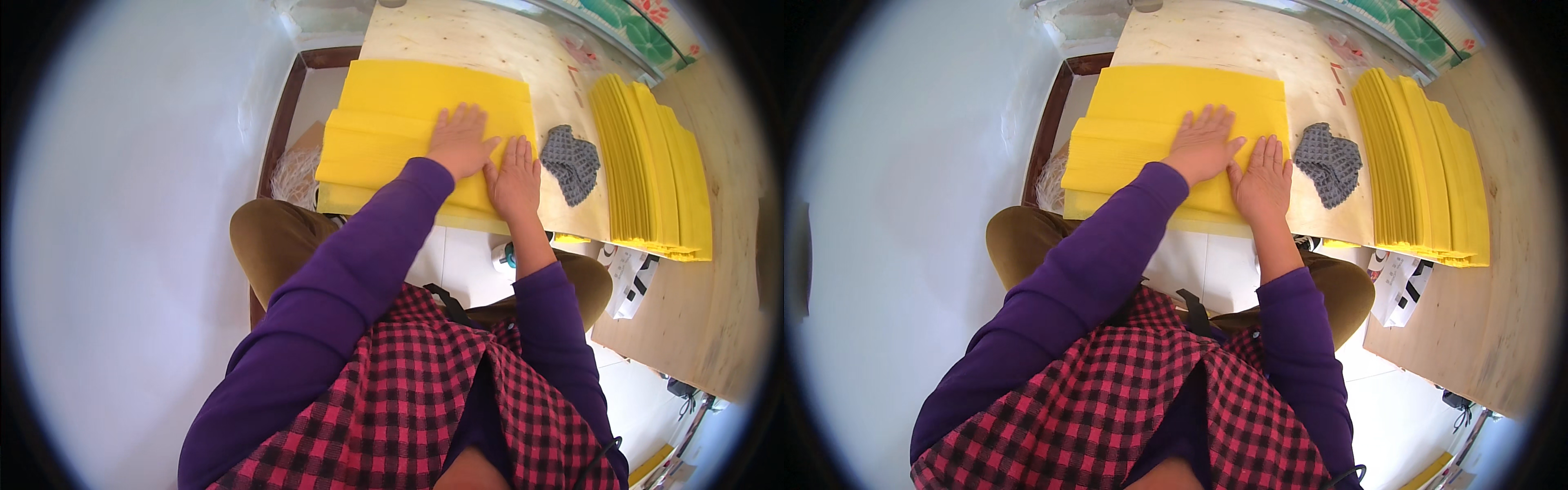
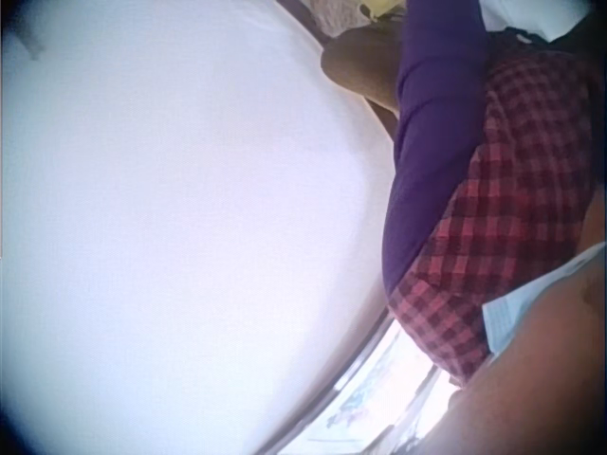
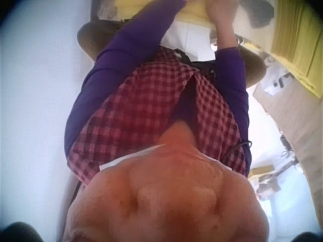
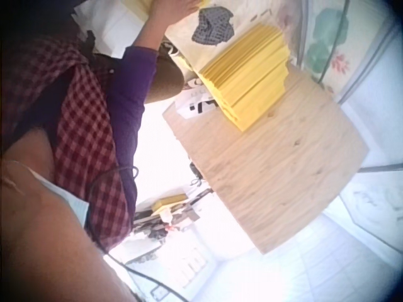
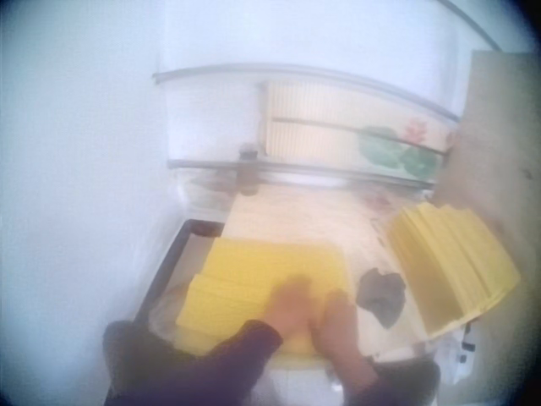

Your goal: The person folds multiple yellow fabric sheets on a wooden table. They smooth each sheet, fold it in half, then fold again, and stack the finished pieces to the right. The process is repeated for several sheets.

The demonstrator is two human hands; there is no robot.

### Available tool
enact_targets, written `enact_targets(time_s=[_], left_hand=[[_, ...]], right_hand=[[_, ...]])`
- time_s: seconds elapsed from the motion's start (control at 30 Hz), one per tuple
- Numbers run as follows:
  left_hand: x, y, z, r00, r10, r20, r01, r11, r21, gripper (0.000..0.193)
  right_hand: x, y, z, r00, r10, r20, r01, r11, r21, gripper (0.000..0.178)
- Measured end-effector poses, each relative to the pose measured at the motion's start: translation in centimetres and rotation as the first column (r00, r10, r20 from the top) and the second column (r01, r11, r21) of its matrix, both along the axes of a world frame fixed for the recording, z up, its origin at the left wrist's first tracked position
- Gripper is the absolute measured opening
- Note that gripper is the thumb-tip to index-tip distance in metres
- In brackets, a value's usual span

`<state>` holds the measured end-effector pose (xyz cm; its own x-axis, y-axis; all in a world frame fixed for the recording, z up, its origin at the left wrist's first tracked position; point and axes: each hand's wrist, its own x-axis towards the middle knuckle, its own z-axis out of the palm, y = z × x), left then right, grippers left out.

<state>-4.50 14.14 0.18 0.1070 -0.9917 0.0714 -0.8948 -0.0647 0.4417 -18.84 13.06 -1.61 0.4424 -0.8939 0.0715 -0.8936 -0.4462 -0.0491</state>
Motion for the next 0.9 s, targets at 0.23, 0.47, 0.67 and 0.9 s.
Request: enact_targets(time_s=[0.23, 0.47, 0.67, 0.9], left_hand=[[9.8, 4.0, -1.5, 0.937, 0.252, 0.24, -0.267, 0.963, 0.029, 0.068], [11.0, 4.5, -1.8, 0.913, 0.317, 0.256, -0.331, 0.944, 0.012, 0.072], [11.0, 4.5, -2.0, 0.916, 0.306, 0.257, -0.314, 0.949, -0.013, 0.074], [11.2, 4.4, -2.4, 0.899, 0.308, 0.311, -0.319, 0.948, -0.016, 0.074]], right_hand=[[-0.1, -0.2, -0.4, 0.999, 0.003, 0.05, -0.003, 1.0, -0.003, 0.078], [0.9, -0.4, 2.0, 1.0, 0.022, 0.008, -0.023, 0.999, 0.043, 0.082], [10.6, 1.1, 3.0, 0.956, 0.274, 0.105, -0.286, 0.95, 0.123, 0.083], [7.9, 1.5, 1.0, 0.974, 0.189, 0.124, -0.202, 0.973, 0.108, 0.078]])
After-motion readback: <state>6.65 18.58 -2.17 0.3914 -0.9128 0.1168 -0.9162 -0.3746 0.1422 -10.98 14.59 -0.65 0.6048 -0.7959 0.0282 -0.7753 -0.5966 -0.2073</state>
